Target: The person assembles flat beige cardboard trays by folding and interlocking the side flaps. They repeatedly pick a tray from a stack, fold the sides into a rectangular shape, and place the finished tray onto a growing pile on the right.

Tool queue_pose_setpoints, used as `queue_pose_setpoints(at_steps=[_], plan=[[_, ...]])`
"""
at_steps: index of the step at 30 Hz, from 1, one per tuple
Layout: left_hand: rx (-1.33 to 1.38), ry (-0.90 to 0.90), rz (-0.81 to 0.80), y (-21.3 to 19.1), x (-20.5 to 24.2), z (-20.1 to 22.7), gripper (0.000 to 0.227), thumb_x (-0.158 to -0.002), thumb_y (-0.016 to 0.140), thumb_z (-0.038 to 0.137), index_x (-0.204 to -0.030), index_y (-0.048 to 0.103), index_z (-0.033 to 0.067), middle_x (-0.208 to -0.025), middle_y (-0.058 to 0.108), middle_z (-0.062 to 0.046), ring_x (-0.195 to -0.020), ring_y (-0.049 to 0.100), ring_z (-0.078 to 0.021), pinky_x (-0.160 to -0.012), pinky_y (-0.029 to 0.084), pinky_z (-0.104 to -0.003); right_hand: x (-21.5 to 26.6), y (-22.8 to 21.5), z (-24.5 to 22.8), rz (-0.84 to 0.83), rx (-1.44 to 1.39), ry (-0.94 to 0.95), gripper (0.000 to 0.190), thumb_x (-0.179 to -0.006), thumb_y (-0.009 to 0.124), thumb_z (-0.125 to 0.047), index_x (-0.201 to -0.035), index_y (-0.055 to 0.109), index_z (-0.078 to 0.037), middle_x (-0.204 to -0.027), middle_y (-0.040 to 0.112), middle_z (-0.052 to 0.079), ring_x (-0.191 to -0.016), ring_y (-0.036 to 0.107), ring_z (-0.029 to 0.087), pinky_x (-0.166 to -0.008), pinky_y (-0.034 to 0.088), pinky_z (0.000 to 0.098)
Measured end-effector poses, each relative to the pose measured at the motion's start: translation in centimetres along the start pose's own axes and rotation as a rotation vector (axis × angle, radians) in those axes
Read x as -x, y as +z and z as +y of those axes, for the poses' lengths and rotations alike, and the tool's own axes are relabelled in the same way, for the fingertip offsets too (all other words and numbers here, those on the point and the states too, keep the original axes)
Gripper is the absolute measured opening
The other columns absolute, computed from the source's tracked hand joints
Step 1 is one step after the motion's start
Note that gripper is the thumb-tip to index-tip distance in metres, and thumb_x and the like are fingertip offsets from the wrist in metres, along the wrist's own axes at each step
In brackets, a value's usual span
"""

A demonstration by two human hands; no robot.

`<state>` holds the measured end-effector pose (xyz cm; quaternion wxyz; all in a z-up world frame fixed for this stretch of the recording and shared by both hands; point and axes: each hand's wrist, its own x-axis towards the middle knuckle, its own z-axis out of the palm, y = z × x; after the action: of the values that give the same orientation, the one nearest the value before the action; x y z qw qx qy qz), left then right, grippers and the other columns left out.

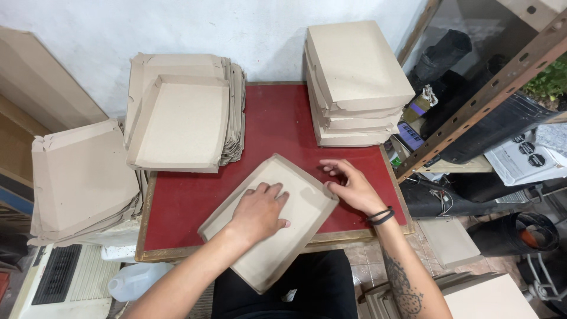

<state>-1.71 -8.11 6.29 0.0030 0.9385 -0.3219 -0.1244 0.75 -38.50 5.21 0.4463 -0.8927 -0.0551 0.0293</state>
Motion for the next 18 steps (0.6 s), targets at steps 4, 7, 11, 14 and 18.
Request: queue_pose_setpoints(at_steps=[4,7,11,14,18], plan=[[0.143,0.131,-0.098,-3.4,1.4,0.7,0.072,-0.112,0.081,0.035,-0.177,0.062,0.0134,-0.192,0.049,-0.016,-0.179,0.037,-0.0461,-0.141,0.039,-0.066,-0.3,-0.5,-0.4,0.050,-0.018,0.031,0.054,-0.105,0.084,-0.027,-0.158,0.083,-0.016,-0.139,0.086,0.015,-0.131,0.081,0.031,-0.109,0.065,0.0502],[0.245,0.178,-0.194,-5.3,1.5,0.8,0.073,-0.107,0.082,0.023,-0.177,0.063,0.0154,-0.196,0.047,-0.009,-0.187,0.024,-0.0421,-0.151,0.021,-0.063,-1.8,0.5,1.0,0.087,0.024,-0.061,0.044,-0.111,0.084,-0.026,-0.153,0.087,-0.015,-0.133,0.088,0.017,-0.130,0.084,0.036,-0.108,0.067,0.0491],[0.372,0.199,-0.132,-5.6,0.2,0.3,0.063,-0.101,0.077,0.007,-0.163,0.077,0.0113,-0.179,0.066,-0.011,-0.181,0.038,-0.0425,-0.148,0.030,-0.064,-3.2,2.0,1.8,0.137,0.101,-0.122,0.032,-0.114,0.082,-0.026,-0.143,0.091,-0.016,-0.124,0.091,0.012,-0.118,0.088,0.036,-0.097,0.069,0.0487],[0.409,0.183,0.148,-3.8,-2.8,-0.6,0.044,-0.105,0.078,0.012,-0.148,0.085,0.0096,-0.154,0.084,-0.015,-0.161,0.063,-0.0421,-0.132,0.050,-0.061,-3.8,3.1,3.5,0.200,0.060,-0.139,0.024,-0.112,0.086,-0.026,-0.132,0.094,-0.016,-0.114,0.093,0.010,-0.106,0.090,0.029,-0.089,0.070,0.0415],[0.246,0.120,0.523,-0.2,-9.2,-2.6,0.036,-0.110,0.082,0.036,-0.142,0.087,0.0194,-0.138,0.085,-0.007,-0.139,0.075,-0.0324,-0.114,0.066,-0.051,-3.5,3.5,4.9,0.265,0.036,-0.143,0.019,-0.113,0.086,-0.026,-0.128,0.095,-0.020,-0.104,0.093,0.007,-0.095,0.088,0.021,-0.079,0.069,0.0383]])
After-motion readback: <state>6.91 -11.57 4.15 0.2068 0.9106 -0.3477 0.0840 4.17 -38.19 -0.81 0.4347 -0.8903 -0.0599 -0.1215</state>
